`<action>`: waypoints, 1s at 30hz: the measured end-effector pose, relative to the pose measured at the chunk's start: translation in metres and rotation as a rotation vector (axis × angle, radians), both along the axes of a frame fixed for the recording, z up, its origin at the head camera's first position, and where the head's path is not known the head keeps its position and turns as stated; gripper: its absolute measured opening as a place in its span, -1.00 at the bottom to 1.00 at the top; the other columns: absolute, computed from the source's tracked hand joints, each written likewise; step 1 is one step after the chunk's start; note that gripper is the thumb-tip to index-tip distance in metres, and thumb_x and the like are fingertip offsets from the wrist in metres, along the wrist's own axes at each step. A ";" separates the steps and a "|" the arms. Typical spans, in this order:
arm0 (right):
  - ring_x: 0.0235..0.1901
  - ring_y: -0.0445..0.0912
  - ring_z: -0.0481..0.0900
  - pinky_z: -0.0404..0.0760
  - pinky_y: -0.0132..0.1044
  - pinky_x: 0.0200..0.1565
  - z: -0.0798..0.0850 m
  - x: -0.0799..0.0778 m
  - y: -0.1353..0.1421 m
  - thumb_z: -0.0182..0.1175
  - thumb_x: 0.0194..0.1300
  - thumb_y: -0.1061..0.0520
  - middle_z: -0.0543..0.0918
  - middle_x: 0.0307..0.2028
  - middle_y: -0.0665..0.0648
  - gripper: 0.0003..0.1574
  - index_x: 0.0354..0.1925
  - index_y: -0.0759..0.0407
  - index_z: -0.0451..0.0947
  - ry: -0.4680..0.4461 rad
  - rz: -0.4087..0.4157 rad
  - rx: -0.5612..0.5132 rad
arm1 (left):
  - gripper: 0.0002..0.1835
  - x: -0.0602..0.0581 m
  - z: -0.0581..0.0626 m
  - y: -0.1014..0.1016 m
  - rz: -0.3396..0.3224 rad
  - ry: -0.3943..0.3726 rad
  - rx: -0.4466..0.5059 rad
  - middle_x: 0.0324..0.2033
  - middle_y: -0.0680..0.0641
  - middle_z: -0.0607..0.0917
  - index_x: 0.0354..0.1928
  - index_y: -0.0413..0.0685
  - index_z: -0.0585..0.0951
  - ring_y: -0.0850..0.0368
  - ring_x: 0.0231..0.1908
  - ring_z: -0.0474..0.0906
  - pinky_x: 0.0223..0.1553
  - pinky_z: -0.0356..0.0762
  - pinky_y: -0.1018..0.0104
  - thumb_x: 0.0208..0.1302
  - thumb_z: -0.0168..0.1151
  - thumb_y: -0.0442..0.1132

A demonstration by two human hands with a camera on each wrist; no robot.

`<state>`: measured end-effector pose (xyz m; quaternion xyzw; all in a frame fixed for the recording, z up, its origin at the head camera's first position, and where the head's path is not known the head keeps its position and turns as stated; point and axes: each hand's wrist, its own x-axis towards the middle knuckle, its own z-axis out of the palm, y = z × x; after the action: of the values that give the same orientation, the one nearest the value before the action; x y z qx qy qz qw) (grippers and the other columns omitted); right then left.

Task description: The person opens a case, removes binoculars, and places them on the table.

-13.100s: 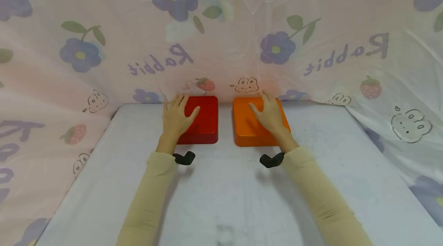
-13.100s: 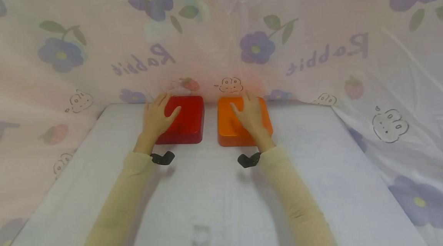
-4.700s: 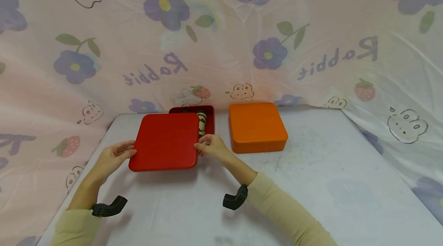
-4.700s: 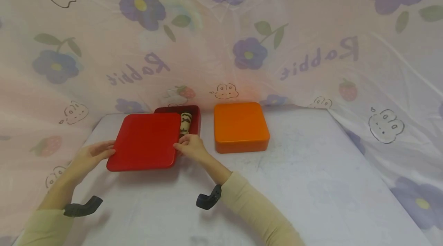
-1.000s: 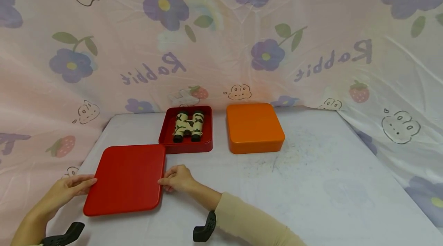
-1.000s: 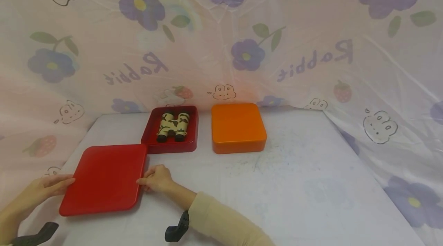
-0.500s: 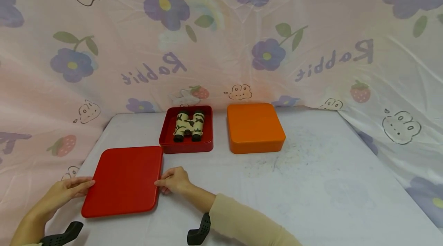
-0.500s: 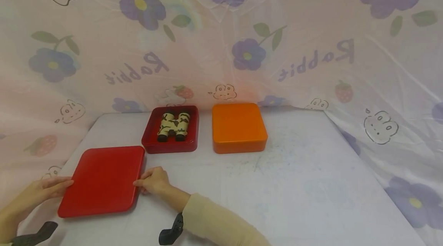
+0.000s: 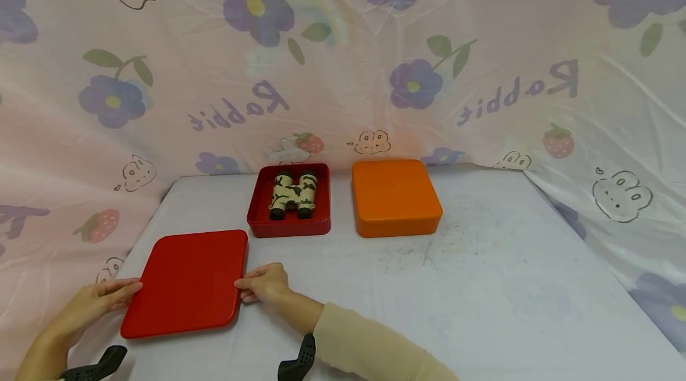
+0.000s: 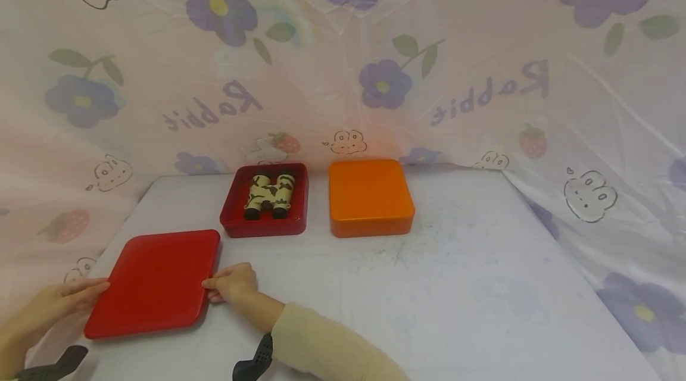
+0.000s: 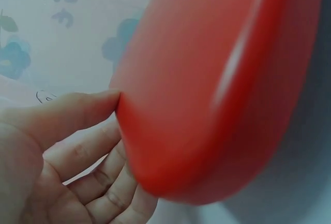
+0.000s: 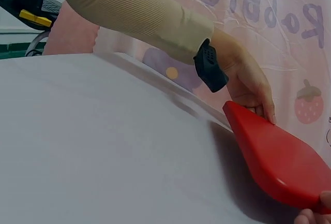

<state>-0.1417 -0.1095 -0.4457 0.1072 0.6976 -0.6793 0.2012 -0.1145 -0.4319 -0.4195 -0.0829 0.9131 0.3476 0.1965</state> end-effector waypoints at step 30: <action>-0.60 -0.03 0.73 0.68 -0.33 -0.53 -0.001 0.007 -0.017 0.43 -0.05 0.39 0.73 -0.61 0.20 -0.91 -0.49 0.32 0.69 -0.016 -0.035 0.022 | -0.30 -0.001 -0.018 -0.009 0.107 -0.018 0.019 0.10 -0.35 0.63 0.29 -0.47 0.31 0.59 -0.32 0.56 -0.12 0.67 0.31 0.44 -0.03 0.08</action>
<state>-0.1347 -0.1269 -0.4464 0.1271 0.7014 -0.6740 0.1937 -0.1152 -0.4412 -0.4377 -0.1329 0.9022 0.3654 0.1864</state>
